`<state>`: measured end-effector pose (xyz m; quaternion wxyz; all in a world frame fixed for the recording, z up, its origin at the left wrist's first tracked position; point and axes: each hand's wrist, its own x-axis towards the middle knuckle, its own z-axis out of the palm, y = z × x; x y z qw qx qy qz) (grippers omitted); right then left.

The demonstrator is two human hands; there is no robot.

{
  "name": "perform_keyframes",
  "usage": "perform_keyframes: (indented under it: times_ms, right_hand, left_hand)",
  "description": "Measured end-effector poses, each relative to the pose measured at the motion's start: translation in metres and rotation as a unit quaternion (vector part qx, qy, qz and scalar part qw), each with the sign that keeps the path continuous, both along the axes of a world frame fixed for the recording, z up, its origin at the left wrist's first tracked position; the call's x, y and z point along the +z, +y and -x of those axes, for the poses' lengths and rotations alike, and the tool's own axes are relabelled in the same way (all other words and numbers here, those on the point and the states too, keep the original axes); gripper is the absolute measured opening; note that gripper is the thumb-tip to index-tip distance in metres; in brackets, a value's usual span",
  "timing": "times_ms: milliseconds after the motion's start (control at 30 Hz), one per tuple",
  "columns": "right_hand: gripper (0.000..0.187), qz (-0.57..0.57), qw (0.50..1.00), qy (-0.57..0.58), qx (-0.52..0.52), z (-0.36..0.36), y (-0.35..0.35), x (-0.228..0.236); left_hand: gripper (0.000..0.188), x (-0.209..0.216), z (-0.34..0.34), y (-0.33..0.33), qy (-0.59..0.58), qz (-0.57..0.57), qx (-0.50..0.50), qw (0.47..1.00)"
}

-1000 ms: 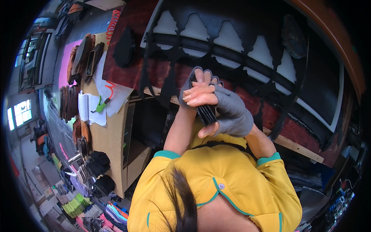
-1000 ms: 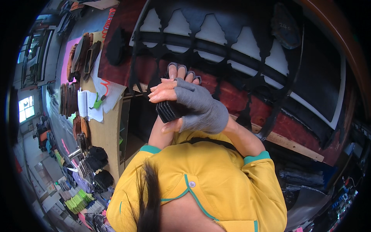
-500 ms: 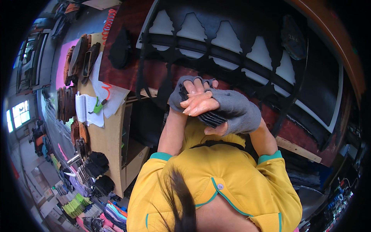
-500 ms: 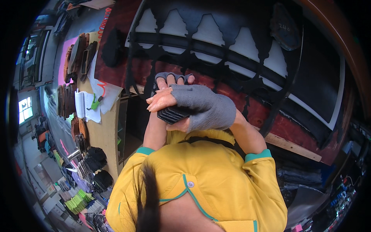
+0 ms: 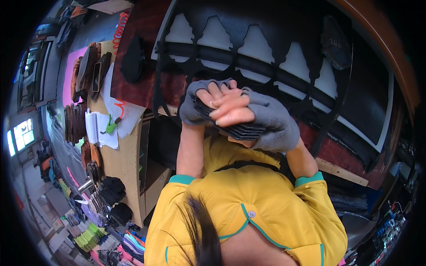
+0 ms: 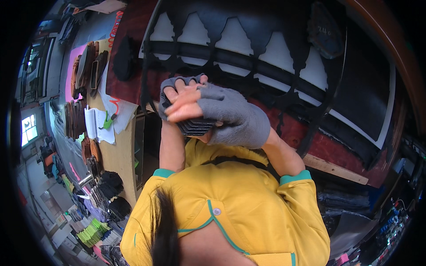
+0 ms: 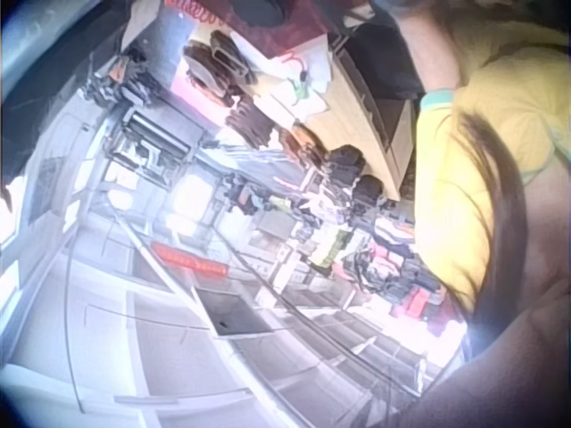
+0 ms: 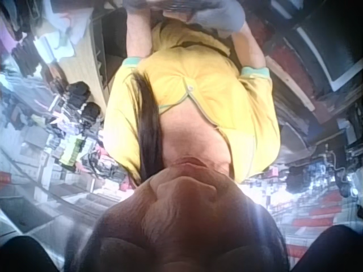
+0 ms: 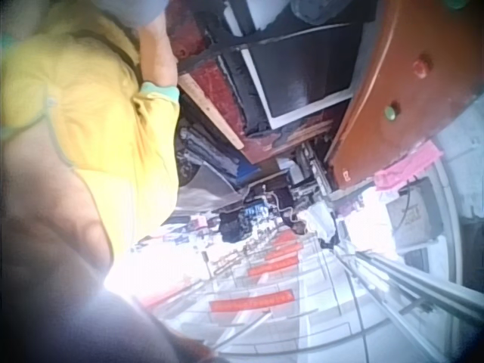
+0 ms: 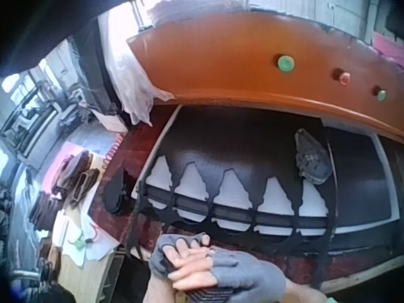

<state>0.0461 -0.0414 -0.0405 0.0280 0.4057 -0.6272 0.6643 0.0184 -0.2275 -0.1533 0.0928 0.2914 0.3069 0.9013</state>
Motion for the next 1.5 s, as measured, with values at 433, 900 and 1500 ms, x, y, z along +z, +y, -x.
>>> perform_keyframes:
  times_ms: [433, 900, 1500]
  right_hand:
    - [0.060, 0.089, 0.944, -0.088, -0.304, -0.022, -0.033, -0.015]
    - [0.049, 0.061, 0.970, -0.034, -0.231, -0.021, -0.023, -0.024]
    - [0.048, 0.067, 0.975, -0.048, -0.204, -0.023, -0.024, -0.031]
  left_hand:
    - [0.010, 0.039, -0.012, 0.011, 0.025, 0.073, 0.179, 0.981]
    - [0.019, 0.005, -0.025, 0.002, 0.039, 0.102, 0.210, 0.972]
    - [0.025, 0.018, -0.054, 0.000, -0.020, 0.162, 0.218, 0.962]
